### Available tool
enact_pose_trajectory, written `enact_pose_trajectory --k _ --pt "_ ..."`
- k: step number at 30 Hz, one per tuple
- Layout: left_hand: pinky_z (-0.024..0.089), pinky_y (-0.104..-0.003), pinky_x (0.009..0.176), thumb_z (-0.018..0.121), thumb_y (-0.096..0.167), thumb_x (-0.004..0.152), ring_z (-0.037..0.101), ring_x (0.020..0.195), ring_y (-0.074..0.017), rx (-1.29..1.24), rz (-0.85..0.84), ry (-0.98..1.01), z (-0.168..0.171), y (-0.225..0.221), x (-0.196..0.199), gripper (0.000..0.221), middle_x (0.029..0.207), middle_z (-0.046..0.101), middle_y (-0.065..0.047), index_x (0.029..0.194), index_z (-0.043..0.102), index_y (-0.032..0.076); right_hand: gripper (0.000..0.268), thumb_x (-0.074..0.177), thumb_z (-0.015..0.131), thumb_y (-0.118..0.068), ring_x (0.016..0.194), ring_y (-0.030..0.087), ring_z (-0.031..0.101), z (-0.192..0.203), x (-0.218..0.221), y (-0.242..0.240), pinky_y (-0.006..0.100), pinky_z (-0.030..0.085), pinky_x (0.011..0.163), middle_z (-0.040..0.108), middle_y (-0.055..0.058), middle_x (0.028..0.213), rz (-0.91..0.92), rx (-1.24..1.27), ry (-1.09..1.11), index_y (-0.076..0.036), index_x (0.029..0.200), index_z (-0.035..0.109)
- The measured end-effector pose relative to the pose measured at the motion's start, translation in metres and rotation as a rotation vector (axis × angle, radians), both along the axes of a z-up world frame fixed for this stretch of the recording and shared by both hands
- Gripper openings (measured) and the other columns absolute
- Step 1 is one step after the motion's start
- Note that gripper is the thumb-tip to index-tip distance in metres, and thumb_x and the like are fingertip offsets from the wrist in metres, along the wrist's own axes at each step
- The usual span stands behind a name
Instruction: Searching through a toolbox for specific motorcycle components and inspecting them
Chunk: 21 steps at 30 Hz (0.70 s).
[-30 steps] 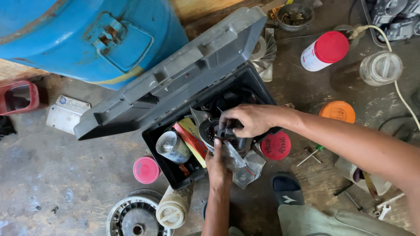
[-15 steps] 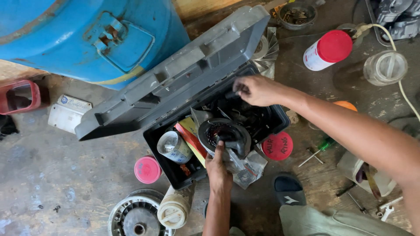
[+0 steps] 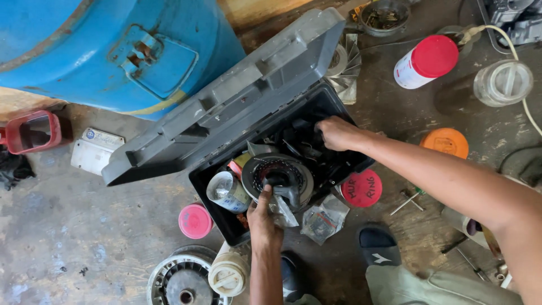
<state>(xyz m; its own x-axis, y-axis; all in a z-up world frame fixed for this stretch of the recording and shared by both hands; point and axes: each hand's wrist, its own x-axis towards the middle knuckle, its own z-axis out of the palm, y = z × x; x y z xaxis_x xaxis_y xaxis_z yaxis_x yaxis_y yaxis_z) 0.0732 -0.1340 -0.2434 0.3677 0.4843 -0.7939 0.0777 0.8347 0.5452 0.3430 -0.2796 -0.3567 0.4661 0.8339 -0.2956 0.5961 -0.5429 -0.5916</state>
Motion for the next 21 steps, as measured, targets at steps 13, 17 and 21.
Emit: enact_pose_trajectory --k 13,17,21 --pt "0.033 -0.024 0.045 0.073 0.022 0.089 0.045 0.053 -0.0111 0.030 -0.037 0.067 0.009 0.002 0.003 0.030 0.074 0.054 -0.006 0.103 0.063 -0.003 0.040 0.101 0.043 -0.030 0.117 0.039 0.064 -0.166 -0.008 -0.006 0.048 0.055 0.095 0.059 0.020 0.142 0.205 -0.272 -0.329 -0.011 0.131 0.061" --pt "0.052 -0.030 0.056 0.077 0.017 0.087 0.065 0.064 -0.0204 0.040 0.045 0.027 0.019 -0.004 0.012 0.030 0.082 0.066 -0.013 0.103 0.065 -0.005 0.060 0.086 0.067 -0.024 0.143 0.038 0.046 -0.148 -0.009 -0.028 0.053 0.041 0.116 0.051 0.019 0.149 0.281 -0.296 -0.090 -0.011 0.142 0.051" --pt "0.060 -0.035 0.052 0.086 0.014 0.082 0.071 0.059 -0.0245 0.072 0.095 0.055 0.005 -0.005 0.012 0.030 0.073 0.068 -0.017 0.092 0.065 -0.005 0.048 0.087 0.069 -0.030 0.135 0.035 0.056 -0.201 -0.005 -0.041 0.048 0.046 0.112 0.066 0.018 0.134 0.372 -0.298 -0.186 -0.007 0.130 0.064"
